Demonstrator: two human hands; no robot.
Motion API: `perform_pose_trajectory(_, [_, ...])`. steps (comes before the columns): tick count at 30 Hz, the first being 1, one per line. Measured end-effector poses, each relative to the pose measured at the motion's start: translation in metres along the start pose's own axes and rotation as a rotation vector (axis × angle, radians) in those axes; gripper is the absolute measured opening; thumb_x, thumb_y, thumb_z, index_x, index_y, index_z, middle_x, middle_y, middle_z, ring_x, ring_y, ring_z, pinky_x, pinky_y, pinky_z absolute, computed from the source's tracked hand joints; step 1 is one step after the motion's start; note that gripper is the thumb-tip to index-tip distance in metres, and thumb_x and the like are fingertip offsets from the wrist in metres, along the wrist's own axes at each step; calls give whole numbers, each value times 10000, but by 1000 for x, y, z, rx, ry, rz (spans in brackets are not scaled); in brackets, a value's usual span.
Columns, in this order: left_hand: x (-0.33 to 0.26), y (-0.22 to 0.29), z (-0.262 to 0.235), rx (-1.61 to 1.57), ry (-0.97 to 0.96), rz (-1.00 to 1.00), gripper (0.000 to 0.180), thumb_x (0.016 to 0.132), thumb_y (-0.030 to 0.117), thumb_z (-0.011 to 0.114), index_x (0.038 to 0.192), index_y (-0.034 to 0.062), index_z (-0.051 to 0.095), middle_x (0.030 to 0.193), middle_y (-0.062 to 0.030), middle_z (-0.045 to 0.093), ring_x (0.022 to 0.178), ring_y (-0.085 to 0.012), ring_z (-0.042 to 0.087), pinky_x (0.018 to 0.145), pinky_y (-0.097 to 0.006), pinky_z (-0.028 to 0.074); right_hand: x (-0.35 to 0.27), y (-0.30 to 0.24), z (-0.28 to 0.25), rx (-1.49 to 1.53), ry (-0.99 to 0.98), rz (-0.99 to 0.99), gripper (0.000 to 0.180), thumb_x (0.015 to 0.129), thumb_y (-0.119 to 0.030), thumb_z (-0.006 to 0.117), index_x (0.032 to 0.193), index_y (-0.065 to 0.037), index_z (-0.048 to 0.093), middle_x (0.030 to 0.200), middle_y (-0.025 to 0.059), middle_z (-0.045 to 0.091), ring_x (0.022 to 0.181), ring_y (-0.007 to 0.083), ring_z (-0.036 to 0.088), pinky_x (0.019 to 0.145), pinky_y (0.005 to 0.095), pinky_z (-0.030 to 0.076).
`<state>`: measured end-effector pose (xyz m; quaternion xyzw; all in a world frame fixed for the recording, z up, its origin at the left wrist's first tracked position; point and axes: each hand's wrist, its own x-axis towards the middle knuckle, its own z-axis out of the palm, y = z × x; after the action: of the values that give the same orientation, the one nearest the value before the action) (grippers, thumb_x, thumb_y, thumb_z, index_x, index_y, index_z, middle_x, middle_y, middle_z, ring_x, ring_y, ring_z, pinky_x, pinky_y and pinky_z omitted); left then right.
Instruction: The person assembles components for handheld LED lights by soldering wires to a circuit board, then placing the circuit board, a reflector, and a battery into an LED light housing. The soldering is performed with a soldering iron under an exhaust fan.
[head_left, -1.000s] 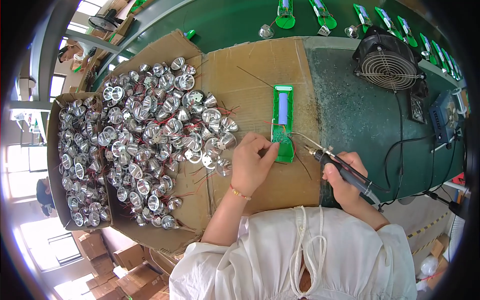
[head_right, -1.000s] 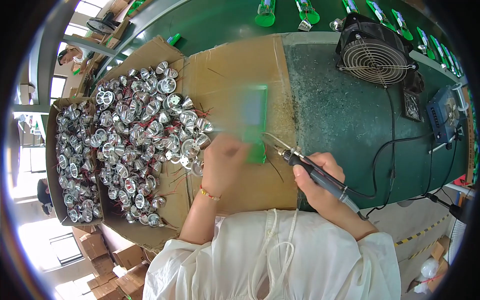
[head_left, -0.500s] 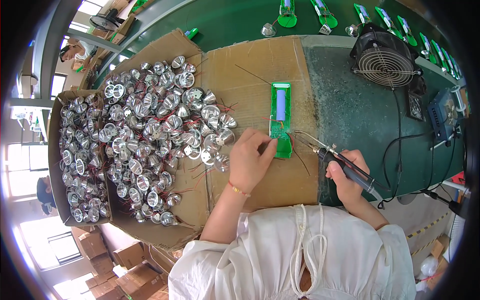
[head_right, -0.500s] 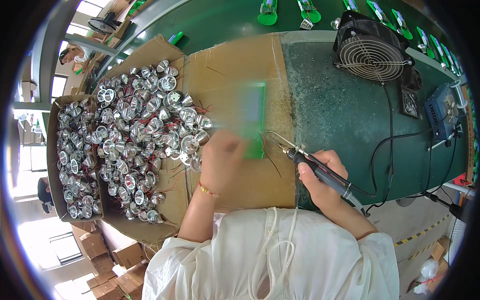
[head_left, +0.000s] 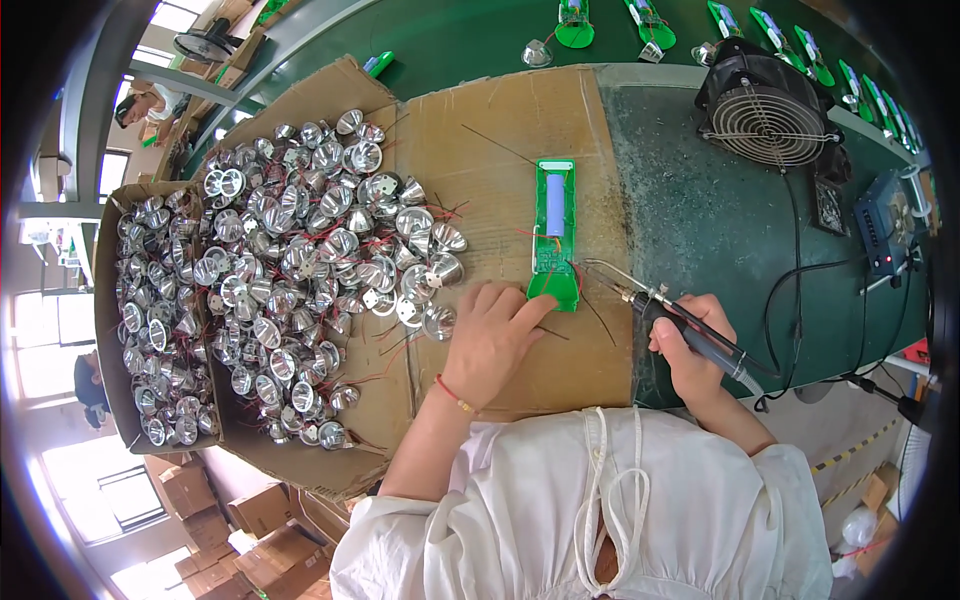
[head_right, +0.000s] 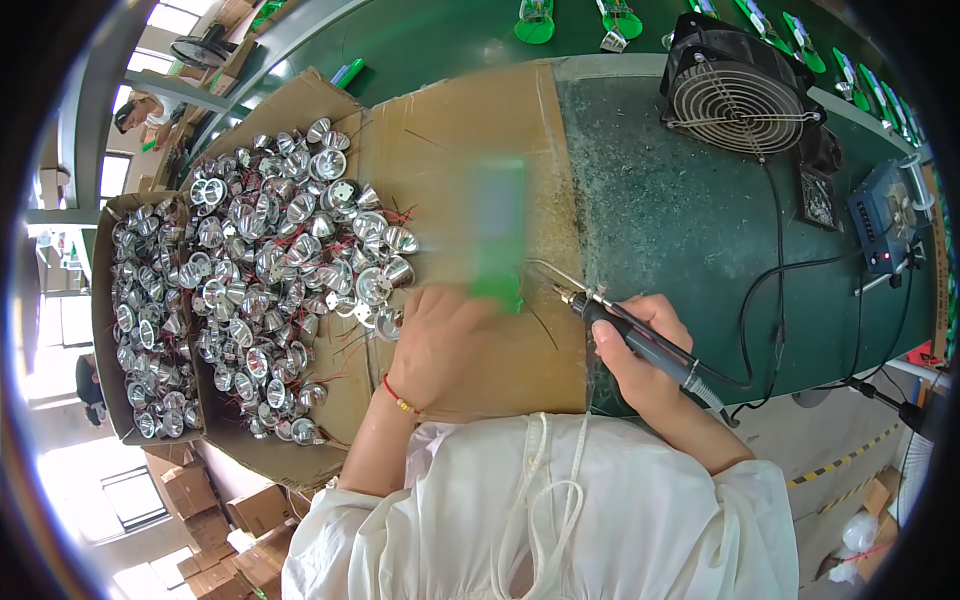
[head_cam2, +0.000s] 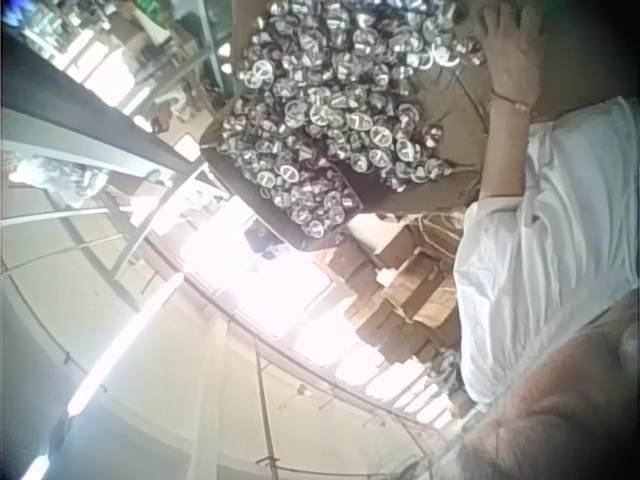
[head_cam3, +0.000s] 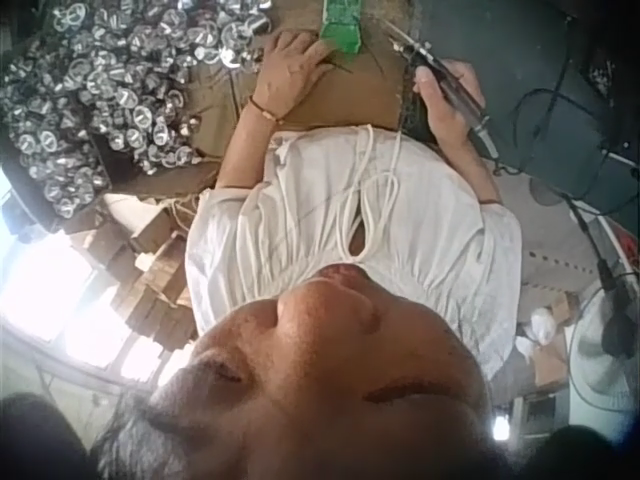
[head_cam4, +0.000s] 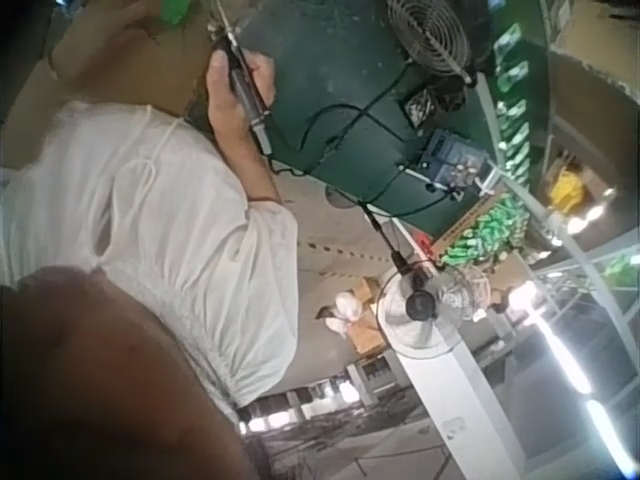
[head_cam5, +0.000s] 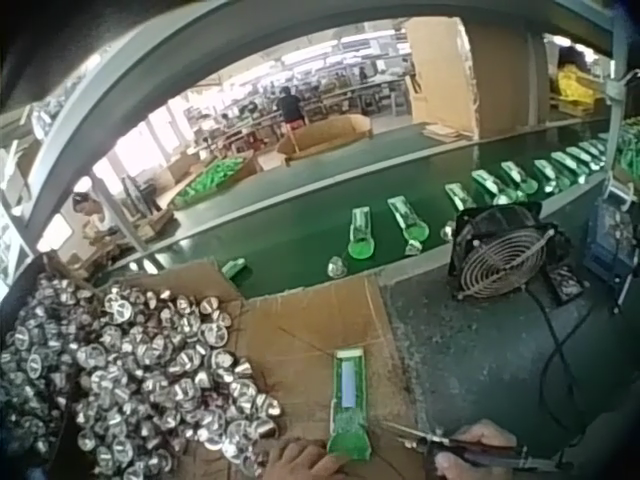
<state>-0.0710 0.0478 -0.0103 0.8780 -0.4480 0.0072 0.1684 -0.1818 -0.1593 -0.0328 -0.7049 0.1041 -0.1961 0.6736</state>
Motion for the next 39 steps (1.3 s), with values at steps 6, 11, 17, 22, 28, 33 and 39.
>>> perform_pose_trajectory(6, [1, 2, -3, -210, 144, -14, 143, 650, 105, 691, 747, 79, 590, 778, -57, 520, 779, -240, 511, 725, -359, 407, 1, 1, 0, -2, 6, -2, 158, 795, -46, 584, 830, 8, 441, 674, 86, 528, 528, 97, 522, 472, 212, 438])
perform_pose_trajectory(11, [11, 4, 3, -579, 260, -412, 109, 757, 97, 641, 724, 12, 581, 758, -90, 540, 643, -220, 518, 568, -296, 410, 4, 2, 7, 92, -13, 11, 160, 762, -33, 637, 822, 9, 495, 715, 67, 566, 543, 77, 528, 490, 211, 420])
perform_pose_trajectory(17, [18, -3, 9, -606, 150, -486, 139, 735, 121, 649, 676, 8, 592, 714, -97, 539, 646, -218, 518, 571, -304, 408, 13, 4, 18, 108, 9, 76, 146, 760, -28, 635, 801, -3, 497, 638, 40, 559, 519, 57, 514, 461, 201, 404])
perform_pose_trajectory(22, [21, -3, 9, -597, 132, -488, 149, 728, 127, 647, 658, 10, 587, 703, -97, 532, 650, -227, 512, 579, -313, 403, 15, 3, 20, 131, 9, 119, 136, 763, -19, 625, 782, -10, 491, 623, 34, 558, 513, 53, 514, 456, 192, 399])
perform_pose_trajectory(28, [20, -4, 11, -596, 139, -488, 160, 725, 133, 646, 646, 10, 581, 689, -98, 528, 662, -235, 508, 588, -320, 399, 14, -4, 20, 179, 33, 188, 145, 773, -30, 623, 803, -1, 484, 640, 55, 568, 530, 69, 533, 470, 201, 433])
perform_pose_trajectory(33, [21, -4, 11, -603, 147, -481, 169, 723, 135, 648, 637, 11, 574, 683, -92, 526, 662, -232, 508, 589, -320, 399, 12, -5, 11, 166, 86, 130, 142, 789, -34, 606, 835, 8, 478, 689, 86, 573, 556, 90, 549, 489, 221, 469])
perform_pose_trajectory(39, [21, -4, 11, -597, 131, -504, 174, 720, 130, 645, 626, 10, 562, 677, -95, 519, 650, -236, 505, 580, -323, 397, 9, -4, 4, 181, 87, 142, 149, 783, -41, 610, 828, 10, 478, 693, 84, 570, 560, 91, 548, 496, 219, 471])
